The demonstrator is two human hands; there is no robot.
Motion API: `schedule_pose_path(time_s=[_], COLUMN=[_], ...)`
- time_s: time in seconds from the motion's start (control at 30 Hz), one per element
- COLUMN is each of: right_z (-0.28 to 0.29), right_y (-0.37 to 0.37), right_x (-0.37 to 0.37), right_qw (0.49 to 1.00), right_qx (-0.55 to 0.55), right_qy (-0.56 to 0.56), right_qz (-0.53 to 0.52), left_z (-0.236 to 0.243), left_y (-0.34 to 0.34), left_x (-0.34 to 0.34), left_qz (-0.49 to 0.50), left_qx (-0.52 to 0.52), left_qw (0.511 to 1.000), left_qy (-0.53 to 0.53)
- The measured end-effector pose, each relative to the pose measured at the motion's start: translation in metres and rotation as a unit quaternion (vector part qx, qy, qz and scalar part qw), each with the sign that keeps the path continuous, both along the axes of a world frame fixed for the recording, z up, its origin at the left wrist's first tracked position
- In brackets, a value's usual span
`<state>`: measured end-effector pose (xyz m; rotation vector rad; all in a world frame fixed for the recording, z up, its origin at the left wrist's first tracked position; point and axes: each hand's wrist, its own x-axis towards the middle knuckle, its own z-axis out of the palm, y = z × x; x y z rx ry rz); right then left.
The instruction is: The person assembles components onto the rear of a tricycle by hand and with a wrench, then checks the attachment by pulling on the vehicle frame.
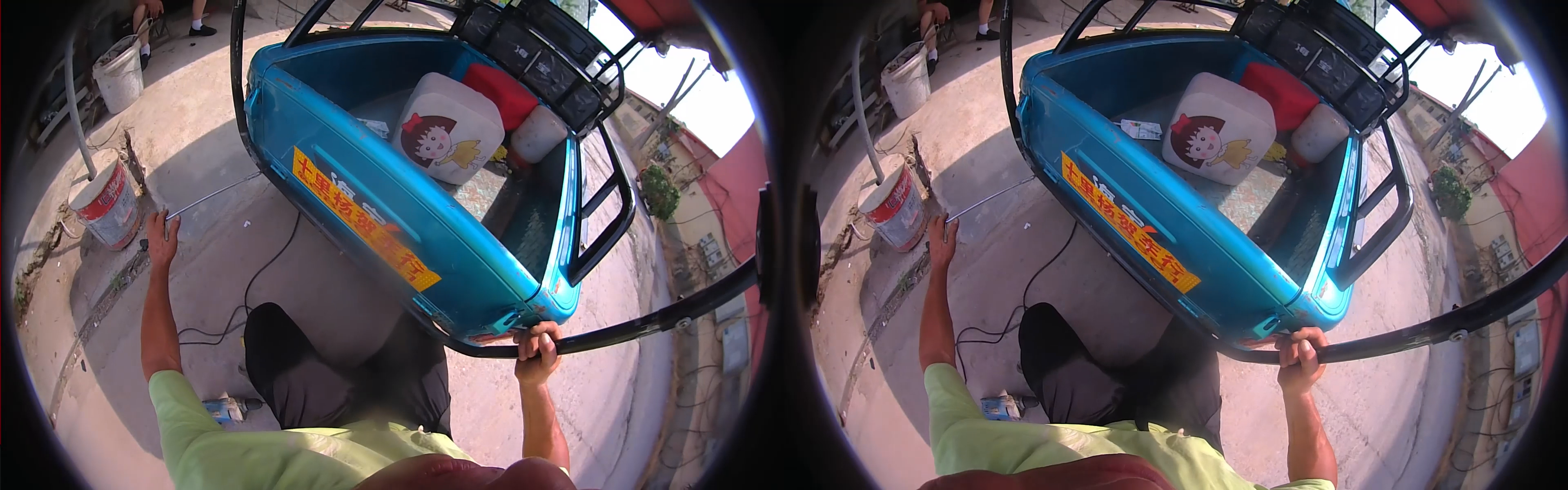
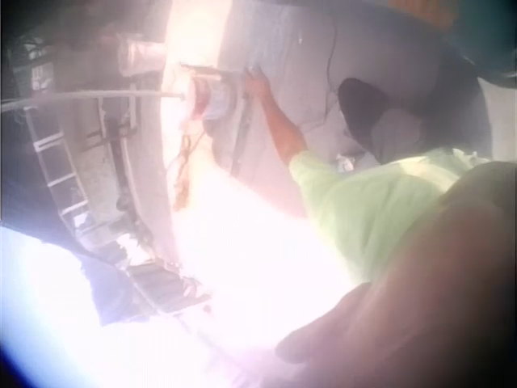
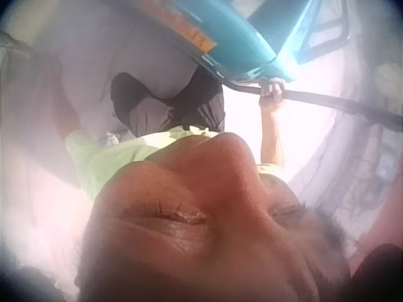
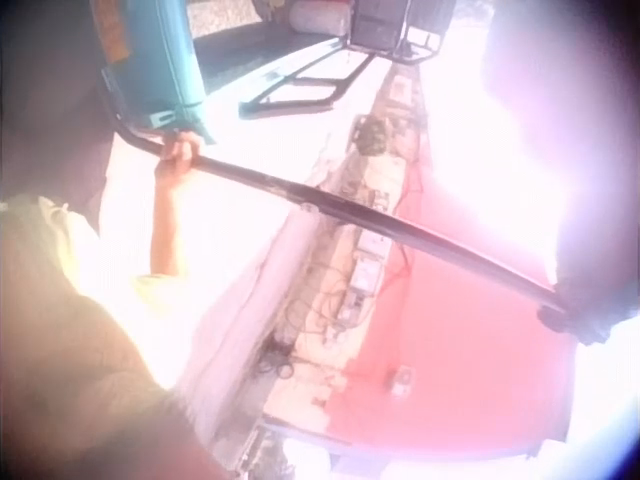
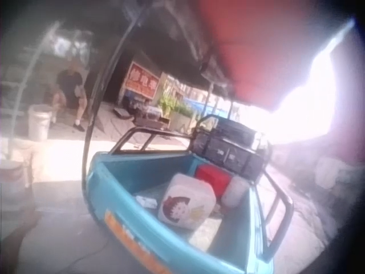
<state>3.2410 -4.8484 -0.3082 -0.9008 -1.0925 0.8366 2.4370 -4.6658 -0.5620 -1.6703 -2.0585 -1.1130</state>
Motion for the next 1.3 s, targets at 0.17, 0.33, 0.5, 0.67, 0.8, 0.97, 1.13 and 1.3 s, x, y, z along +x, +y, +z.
schedule_pose_path(time_s=[0.17, 0.33, 0.5, 0.67, 0.8, 0.97, 1.13, 1.3], right_z=[0.006, 0.005, 0.006, 0.007, 0.007, 0.007, 0.003, 0.005], right_y=[-0.010, -0.005, -0.006, 0.000, -0.011, -0.008, -0.007, -0.002], right_x=[0.001, 0.002, 0.003, 0.000, 0.005, 0.001, 0.004, 0.003], right_qw=[1.000, 1.000, 1.000, 1.000, 0.999, 1.000, 1.000, 1.000], right_qx=[0.016, 0.007, 0.010, -0.001, 0.004, -0.005, 0.000, -0.006], right_qy=[-0.016, 0.002, -0.005, 0.002, -0.028, 0.003, 0.007, 0.009], right_qz=[-0.019, -0.004, -0.006, -0.003, -0.022, -0.006, -0.004, -0.006], left_z=[0.015, 0.006, 0.027, 0.015, 0.033, 0.029, -0.002, -0.023], left_y=[0.019, 0.032, 0.038, 0.019, 0.016, 0.007, -0.003, -0.002], left_x=[0.010, -0.010, 0.030, -0.015, 0.043, 0.030, 0.006, 0.007], left_qz=[-0.065, 0.055, 0.123, 0.199, 0.095, 0.020, -0.094, -0.079], left_qx=[0.006, -0.322, -0.293, -0.378, -0.276, -0.184, -0.091, 0.018], left_qw=[0.986, 0.840, 0.808, 0.838, 0.842, 0.843, 0.846, 0.819], left_qy=[-0.150, -0.433, -0.496, -0.339, -0.453, -0.505, -0.517, -0.568])
